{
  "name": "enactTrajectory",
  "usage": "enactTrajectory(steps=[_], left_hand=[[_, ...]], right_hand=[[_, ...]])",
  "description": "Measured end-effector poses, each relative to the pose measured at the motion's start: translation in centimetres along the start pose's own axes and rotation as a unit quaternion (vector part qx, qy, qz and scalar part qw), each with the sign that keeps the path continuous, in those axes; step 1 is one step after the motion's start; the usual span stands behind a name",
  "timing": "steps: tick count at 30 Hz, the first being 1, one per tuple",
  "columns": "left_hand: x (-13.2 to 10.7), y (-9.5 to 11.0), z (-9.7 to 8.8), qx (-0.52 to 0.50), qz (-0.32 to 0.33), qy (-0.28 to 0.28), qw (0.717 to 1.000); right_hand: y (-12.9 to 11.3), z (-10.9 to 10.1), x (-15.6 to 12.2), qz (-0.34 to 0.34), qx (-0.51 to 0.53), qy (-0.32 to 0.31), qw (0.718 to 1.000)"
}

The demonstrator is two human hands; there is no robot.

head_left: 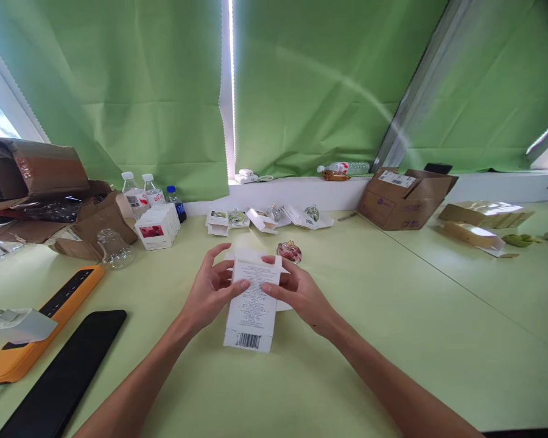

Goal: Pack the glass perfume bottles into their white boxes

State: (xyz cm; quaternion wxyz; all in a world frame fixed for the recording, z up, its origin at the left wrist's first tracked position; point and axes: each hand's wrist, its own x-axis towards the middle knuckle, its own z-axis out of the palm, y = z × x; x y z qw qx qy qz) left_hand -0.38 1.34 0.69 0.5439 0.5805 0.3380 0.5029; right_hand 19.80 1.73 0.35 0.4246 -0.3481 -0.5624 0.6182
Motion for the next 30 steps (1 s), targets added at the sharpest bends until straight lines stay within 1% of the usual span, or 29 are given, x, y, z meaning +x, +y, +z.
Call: enactTrajectory(steps=[4, 7, 9, 10, 12, 15, 21, 23, 28, 30], left_hand=[[0.0, -0.3, -0.2, 0.001, -0.03, -0.015, 0.999], [0.0, -0.3, -0.3, -0.01, -0.065, -0.059, 0.996], [0.0, -0.3, -0.2, -0.007, -0.084, -0.093, 0.992], [0.0, -0.3, -0.1, -0.003, -0.088, -0.1, 0.991], [0.0, -0.4, 0.0, 0.004, -0.092, -0.093, 0.991], [0.1, -0.6, 0.0, 0.004, -0.095, -0.065, 0.993], [0.4, -0.9, -0.4, 0.018, -0.093, -0.014, 0.995], [0.4, -0.9, -0.4, 0.024, -0.093, -0.014, 0.995], [0.3, -0.7, -0.3, 0.033, -0.08, -0.035, 0.996], [0.2, -0.6, -0.3, 0.037, -0.081, -0.038, 0.995]], right_hand=[[-0.1, -0.4, 0.2, -0.028, -0.003, 0.056, 0.998], [-0.3, -0.6, 0.2, -0.049, 0.001, 0.089, 0.995], [-0.4, -0.6, 0.2, -0.056, 0.004, 0.102, 0.993], [-0.5, -0.6, 0.2, -0.058, 0.008, 0.106, 0.993], [-0.5, -0.6, 0.2, -0.063, 0.018, 0.108, 0.992], [-0.3, -0.6, 0.2, -0.06, 0.023, 0.101, 0.993], [0.4, -0.5, 0.4, -0.022, -0.003, 0.053, 0.998], [0.6, -0.5, 0.5, -0.021, -0.007, 0.047, 0.999], [0.7, -0.5, 0.5, -0.031, -0.013, 0.053, 0.998], [0.6, -0.5, 0.5, -0.034, -0.013, 0.044, 0.998]])
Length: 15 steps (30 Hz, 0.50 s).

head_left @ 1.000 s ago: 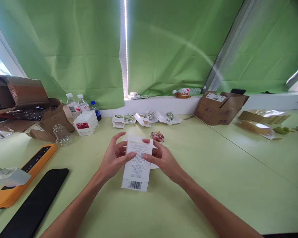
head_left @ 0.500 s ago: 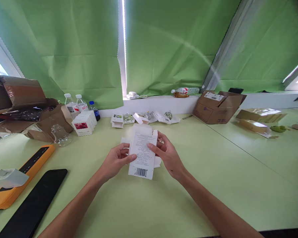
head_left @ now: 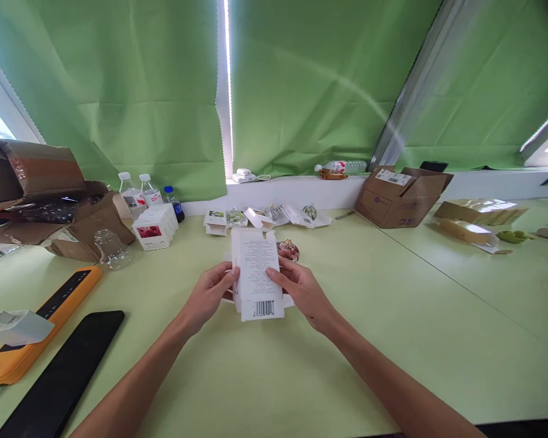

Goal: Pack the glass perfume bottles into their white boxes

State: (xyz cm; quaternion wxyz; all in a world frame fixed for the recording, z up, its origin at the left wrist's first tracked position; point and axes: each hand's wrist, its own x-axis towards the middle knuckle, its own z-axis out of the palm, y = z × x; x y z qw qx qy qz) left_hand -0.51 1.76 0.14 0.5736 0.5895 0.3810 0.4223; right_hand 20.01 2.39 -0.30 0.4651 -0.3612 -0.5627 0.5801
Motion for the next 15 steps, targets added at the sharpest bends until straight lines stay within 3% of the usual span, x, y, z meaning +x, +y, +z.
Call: enactTrajectory(steps=[15], left_hand=[[-0.27, -0.11, 0.08, -0.058, 0.003, -0.006, 0.998]], right_hand=[[0.47, 0.15, -0.12, 0.016, -0.089, -0.017, 0.996]])
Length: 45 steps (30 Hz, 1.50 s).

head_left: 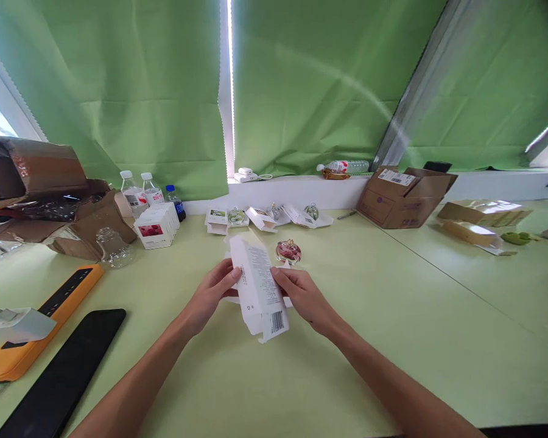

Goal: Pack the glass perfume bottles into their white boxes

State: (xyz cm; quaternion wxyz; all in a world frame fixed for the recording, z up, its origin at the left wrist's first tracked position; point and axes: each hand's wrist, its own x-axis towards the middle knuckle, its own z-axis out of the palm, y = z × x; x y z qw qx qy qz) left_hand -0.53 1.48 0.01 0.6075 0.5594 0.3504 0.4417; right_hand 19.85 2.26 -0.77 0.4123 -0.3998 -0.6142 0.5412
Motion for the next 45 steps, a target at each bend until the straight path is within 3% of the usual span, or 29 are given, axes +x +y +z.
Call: enactTrajectory(steps=[6, 10, 13, 16, 20, 24, 36, 40, 45], left_hand=[[-0.1, -0.7, 0.1, -0.045, -0.012, -0.055, 0.997], [-0.1, -0.8, 0.3, -0.054, -0.011, -0.05, 0.997], [0.1, -0.9, 0.4, -0.051, -0.006, -0.013, 0.999], [0.4, -0.9, 0.3, -0.028, 0.002, 0.06, 0.998], [0.8, -1.1, 0.2, 0.012, 0.003, 0.128, 0.992], [1.0, -1.6, 0.0, 0.035, 0.015, 0.136, 0.99], [0.9, -0.6, -0.1, 0.001, -0.004, 0.116, 0.993], [1.0, -1.0, -0.2, -0.003, -0.011, 0.157, 0.988], [1.0, -1.1, -0.1, 0.008, 0.018, 0.182, 0.983]], right_hand=[[-0.3, 0.5, -0.1, -0.005, 0.004, -0.046, 0.999], [-0.1, 0.4, -0.1, -0.006, -0.025, -0.043, 0.999], [0.2, 0.4, -0.1, -0.011, -0.051, -0.021, 0.998], [0.2, 0.5, -0.1, -0.008, -0.047, -0.012, 0.999], [0.1, 0.7, -0.3, -0.007, -0.052, -0.044, 0.998], [0.0, 1.1, -0.6, -0.011, -0.06, -0.06, 0.996], [-0.2, -0.1, 0.2, 0.009, 0.043, 0.016, 0.999], [0.2, -0.1, 0.1, 0.027, 0.023, 0.035, 0.999], [0.3, 0.2, -0.3, -0.008, -0.049, -0.017, 0.999]])
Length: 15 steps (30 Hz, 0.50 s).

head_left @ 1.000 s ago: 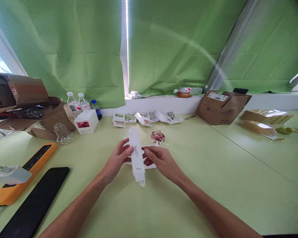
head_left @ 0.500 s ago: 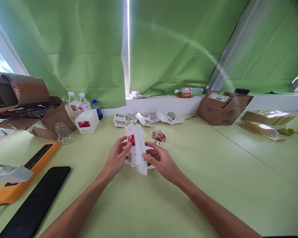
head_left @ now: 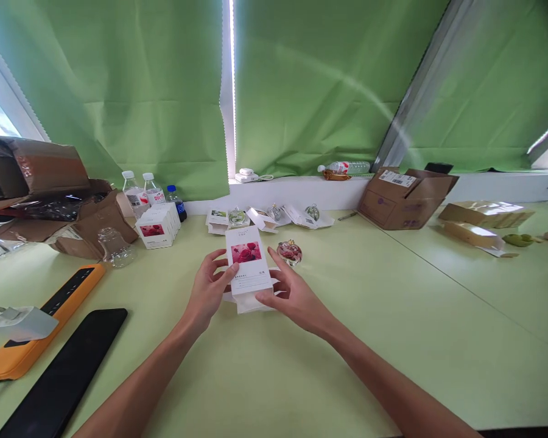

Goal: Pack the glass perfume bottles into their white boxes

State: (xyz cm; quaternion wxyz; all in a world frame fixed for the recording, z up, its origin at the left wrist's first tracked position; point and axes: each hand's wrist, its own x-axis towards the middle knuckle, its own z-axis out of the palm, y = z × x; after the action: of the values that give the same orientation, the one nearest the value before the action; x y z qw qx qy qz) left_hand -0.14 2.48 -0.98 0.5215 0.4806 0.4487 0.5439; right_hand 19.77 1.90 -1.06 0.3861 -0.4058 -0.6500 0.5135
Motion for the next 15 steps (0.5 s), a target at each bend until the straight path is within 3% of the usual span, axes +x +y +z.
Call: enactTrajectory(steps=[3, 9, 15], left_hand=[[-0.3, 0.5, 0.1, 0.009, 0.018, -0.043, 0.999], [-1.3, 1.0, 0.4, 0.032, 0.0, -0.207, 0.978], [-1.0, 1.0, -0.6, 0.033, -0.015, -0.243, 0.969]], right_hand=[[0.0, 0.0, 0.1, -0.018, -0.02, -0.023, 0.999], [-0.3, -0.4, 0.4, -0.04, -0.012, -0.017, 0.999], [-0.7, -0.9, 0.4, -0.023, -0.037, -0.043, 0.998]])
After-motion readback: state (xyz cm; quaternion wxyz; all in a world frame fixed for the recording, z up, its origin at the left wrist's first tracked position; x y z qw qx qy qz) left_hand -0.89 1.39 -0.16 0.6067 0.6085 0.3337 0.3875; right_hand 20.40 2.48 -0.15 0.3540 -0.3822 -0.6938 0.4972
